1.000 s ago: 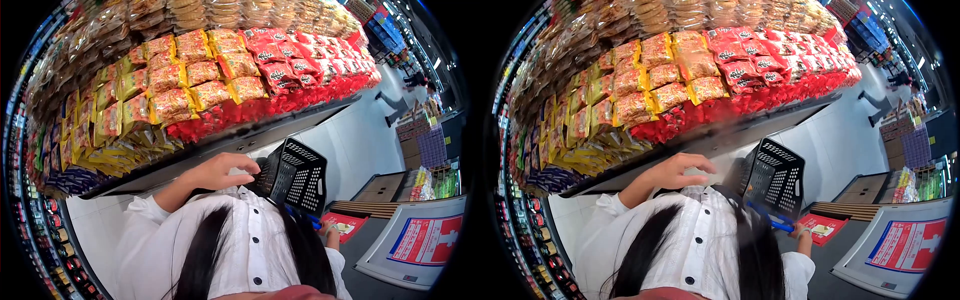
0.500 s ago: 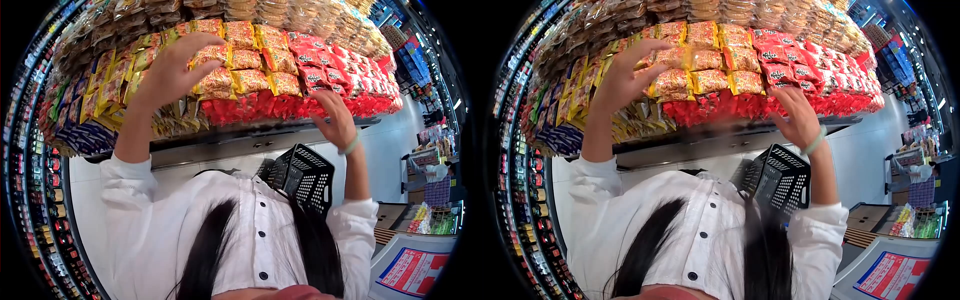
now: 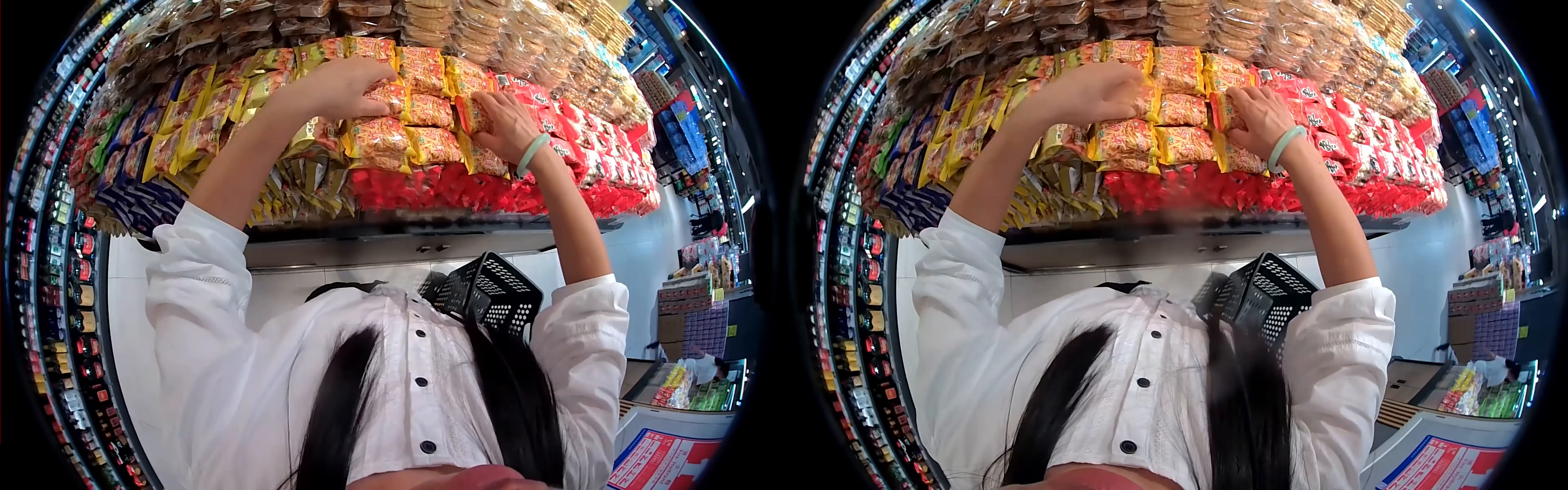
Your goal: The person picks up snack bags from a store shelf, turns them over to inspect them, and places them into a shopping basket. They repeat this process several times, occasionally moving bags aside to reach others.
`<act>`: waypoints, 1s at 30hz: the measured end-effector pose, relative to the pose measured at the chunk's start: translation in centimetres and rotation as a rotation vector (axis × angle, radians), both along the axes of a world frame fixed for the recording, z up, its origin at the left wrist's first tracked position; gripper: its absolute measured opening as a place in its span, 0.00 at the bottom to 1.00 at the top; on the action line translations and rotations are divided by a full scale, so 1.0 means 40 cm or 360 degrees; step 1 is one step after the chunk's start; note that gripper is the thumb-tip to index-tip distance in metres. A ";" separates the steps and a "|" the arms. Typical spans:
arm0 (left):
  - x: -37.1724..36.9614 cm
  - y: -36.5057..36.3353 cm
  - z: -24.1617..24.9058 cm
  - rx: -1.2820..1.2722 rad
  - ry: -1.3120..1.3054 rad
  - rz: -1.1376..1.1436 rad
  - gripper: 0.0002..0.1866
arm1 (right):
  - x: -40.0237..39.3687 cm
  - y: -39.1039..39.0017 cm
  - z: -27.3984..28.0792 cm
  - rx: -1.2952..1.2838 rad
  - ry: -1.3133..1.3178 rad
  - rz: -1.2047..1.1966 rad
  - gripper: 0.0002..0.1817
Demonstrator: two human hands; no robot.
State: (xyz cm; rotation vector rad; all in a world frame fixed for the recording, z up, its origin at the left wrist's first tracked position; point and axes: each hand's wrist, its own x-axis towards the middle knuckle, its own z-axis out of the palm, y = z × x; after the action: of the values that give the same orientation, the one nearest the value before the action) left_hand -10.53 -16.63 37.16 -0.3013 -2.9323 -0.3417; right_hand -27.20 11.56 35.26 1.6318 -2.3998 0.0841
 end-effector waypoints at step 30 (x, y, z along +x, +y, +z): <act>0.129 0.090 0.053 0.0338 0.0423 -0.0100 0.26 | -0.006 0.006 0.043 -0.0560 -0.0221 0.0206 0.33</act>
State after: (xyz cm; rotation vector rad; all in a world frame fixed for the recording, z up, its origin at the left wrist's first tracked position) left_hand -5.35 -13.01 39.27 -0.3764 -2.6039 -0.5702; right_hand -27.42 11.78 37.00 1.6525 -2.2100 0.6235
